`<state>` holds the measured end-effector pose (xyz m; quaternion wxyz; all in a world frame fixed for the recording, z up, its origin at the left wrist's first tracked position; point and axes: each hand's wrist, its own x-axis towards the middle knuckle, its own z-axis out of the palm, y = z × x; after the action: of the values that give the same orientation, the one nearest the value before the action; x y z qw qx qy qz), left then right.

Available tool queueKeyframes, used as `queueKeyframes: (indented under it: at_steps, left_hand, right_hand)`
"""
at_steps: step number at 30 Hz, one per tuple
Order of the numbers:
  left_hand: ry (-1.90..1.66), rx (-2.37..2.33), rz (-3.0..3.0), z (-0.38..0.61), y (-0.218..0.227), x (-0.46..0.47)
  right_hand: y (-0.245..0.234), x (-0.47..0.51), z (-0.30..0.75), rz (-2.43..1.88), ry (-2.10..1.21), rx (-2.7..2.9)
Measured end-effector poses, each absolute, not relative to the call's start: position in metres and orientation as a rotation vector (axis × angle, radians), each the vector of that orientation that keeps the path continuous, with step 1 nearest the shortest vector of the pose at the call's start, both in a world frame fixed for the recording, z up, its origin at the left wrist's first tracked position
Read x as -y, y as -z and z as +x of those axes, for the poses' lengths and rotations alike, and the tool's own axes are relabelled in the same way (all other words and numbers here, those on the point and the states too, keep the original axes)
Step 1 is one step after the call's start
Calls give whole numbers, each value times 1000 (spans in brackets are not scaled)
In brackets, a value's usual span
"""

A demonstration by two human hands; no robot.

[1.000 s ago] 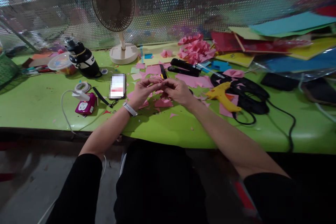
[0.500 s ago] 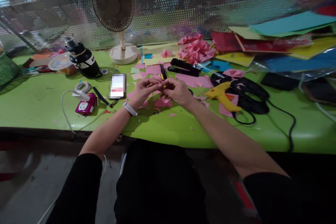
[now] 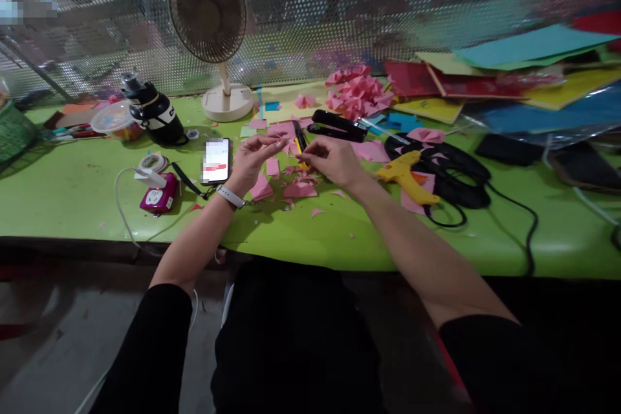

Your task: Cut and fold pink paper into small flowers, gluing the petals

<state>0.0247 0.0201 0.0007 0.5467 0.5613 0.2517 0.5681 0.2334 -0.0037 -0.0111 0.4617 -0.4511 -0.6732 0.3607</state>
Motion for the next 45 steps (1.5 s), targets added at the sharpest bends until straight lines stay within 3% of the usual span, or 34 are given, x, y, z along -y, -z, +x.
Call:
queueKeyframes:
  at_steps: [11,22,29,33,40,45]
  left_hand:
    - [-920,-653,1473,20,-8,-15]
    - [-856,-586,1394,16,-2,-22]
    - [-823,-551,1297,17,-2,-23]
    - [-821,-592,1211,19,4,-24]
    - [-907,-709,1084,30,13,-19]
    - [-805,-744,1136,35,11,-9]
  right_hand:
    - [-5,3,244,-977,-522,1893]
    - [-8,8,230,-748,-709,2196]
    - [-9,12,231,-879,-1279,1922]
    - [-5,12,230,-954,-1429,1778]
    - [9,2,224,-1022,-1240,1201]
    - [11,-2,219,-1081,-1083,1095]
